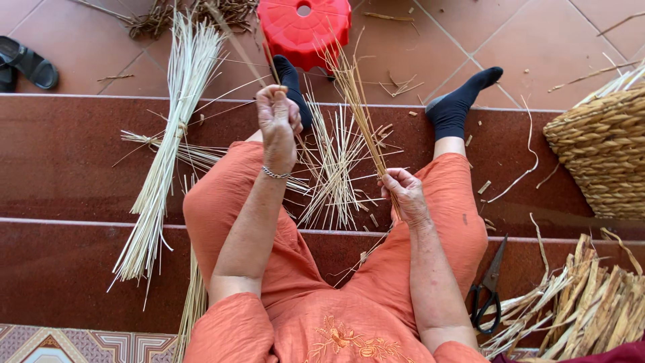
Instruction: The person sits on the floor and repeatedly aligns, trims, and bundles dried straw stalks using shears. They gather stalks into a bundle, cut the ends to even length, and set the trimmed pieces aside.
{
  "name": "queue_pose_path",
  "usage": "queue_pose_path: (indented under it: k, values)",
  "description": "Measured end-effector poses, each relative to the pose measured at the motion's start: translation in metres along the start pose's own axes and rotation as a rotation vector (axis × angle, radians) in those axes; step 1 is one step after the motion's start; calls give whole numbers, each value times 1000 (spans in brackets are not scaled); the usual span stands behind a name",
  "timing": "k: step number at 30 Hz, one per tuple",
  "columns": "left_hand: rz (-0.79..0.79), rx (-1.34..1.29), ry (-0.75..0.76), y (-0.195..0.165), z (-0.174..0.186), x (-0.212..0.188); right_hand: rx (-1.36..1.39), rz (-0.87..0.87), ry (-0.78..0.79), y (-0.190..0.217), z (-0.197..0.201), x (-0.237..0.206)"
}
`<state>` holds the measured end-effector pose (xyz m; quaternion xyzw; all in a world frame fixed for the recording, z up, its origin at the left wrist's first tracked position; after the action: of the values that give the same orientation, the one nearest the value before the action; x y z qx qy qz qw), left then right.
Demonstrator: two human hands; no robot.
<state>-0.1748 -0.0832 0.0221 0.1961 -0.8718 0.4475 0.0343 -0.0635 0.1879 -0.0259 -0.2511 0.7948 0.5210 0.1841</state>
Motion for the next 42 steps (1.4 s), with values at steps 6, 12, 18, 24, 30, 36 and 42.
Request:
queue_pose_path:
  k: [6, 12, 18, 24, 30, 36, 42]
  values:
    - [-88, 242, 8, -5, 3, 6, -95, -11, -24, -3, -2, 2]
    - [-181, 288, 19, -6, 8, 16, -183, 5, -76, -9, -4, 3]
    - [-141, 370, -71, -5, 14, 18, -173, 21, -96, -10, -6, 4]
    - [-55, 138, -117, -13, 16, 17, -152, 17, -107, -10, -7, 4]
    - [-125, 160, -250, -20, 24, 24, -170, 6, -148, -13, 6, 7]
    - [-169, 86, -188, -38, 42, 32, -132, 15, -188, -21, 26, 14]
    - [-98, 8, -145, -33, 39, 26, -140, 0, -195, -30, 31, 16]
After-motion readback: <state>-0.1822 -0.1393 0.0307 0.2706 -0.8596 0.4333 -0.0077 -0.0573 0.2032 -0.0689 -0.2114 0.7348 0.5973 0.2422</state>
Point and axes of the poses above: each hand's wrist, its own x-axis towards the middle knuckle, its own z-axis out of the back of the hand, y = z × x, the point moved 1 cm from there along x, towards the middle knuckle, and after that the axes turned 15 degrees about -z, right-handed, at the moved point
